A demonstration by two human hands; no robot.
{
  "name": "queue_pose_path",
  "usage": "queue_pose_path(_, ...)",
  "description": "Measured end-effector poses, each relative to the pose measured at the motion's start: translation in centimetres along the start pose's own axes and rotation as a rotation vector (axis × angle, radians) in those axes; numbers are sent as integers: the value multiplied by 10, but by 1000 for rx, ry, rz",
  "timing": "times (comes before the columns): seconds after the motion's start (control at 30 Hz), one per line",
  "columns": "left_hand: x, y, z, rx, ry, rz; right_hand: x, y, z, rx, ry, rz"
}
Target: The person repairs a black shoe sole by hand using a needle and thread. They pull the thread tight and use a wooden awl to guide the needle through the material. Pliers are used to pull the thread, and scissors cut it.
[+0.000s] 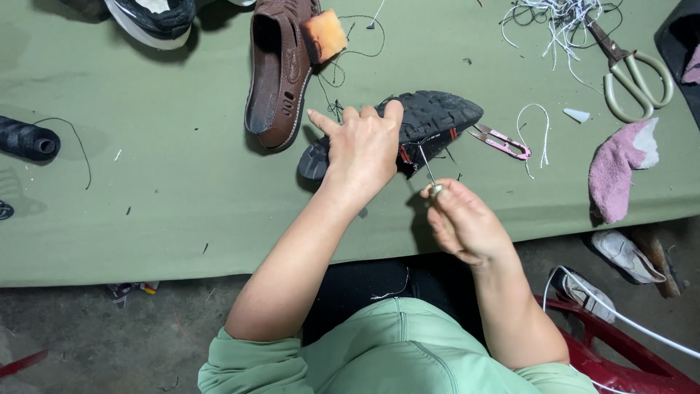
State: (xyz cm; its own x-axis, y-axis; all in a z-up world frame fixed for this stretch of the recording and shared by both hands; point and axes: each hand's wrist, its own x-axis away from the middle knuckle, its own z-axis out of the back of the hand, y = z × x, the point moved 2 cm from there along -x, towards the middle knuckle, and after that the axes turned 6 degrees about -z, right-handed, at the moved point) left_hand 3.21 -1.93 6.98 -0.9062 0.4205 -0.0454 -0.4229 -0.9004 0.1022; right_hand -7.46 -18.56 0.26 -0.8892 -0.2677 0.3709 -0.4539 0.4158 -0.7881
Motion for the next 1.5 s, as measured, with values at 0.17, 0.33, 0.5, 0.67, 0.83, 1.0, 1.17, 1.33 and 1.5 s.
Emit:
queue_pose_path(0.17, 0, -2, -3, 3, -5, 0, -4, 22, 23, -36, 32, -76)
queue_pose_path(0.33, -3, -6, -4, 11, -4, -6, 15, -2, 22, 1145, 490, 220)
queue_pose_path(0.5, -6, -4, -3, 28, 23, -27, 21, 3, 43, 697, 280, 133)
queue_pose_path(0.67, -5, -8, -5, 50, -24, -26, 15, 15, 50, 481, 231, 250)
queue_pose_path(0.83, -11, -14, -9, 87, -85, -23, 15, 16, 77, 411, 290, 641)
queue_pose_path(1.0, -5, -9, -3, 59, -10, -40, 0, 1, 57, 445, 274, 635)
queue_pose_path(1.17, -5, -7, -5, 41, 15, -39, -18, -35, 12, 728, 368, 602)
queue_pose_path(1.33, -5, -7, -10, 5, 76, -44, -45, -44, -7, 971, 452, 841)
queue_pose_path(1.5, -7, -8, -13, 21, 78, -45, -61, -38, -8, 1200, 517, 934)
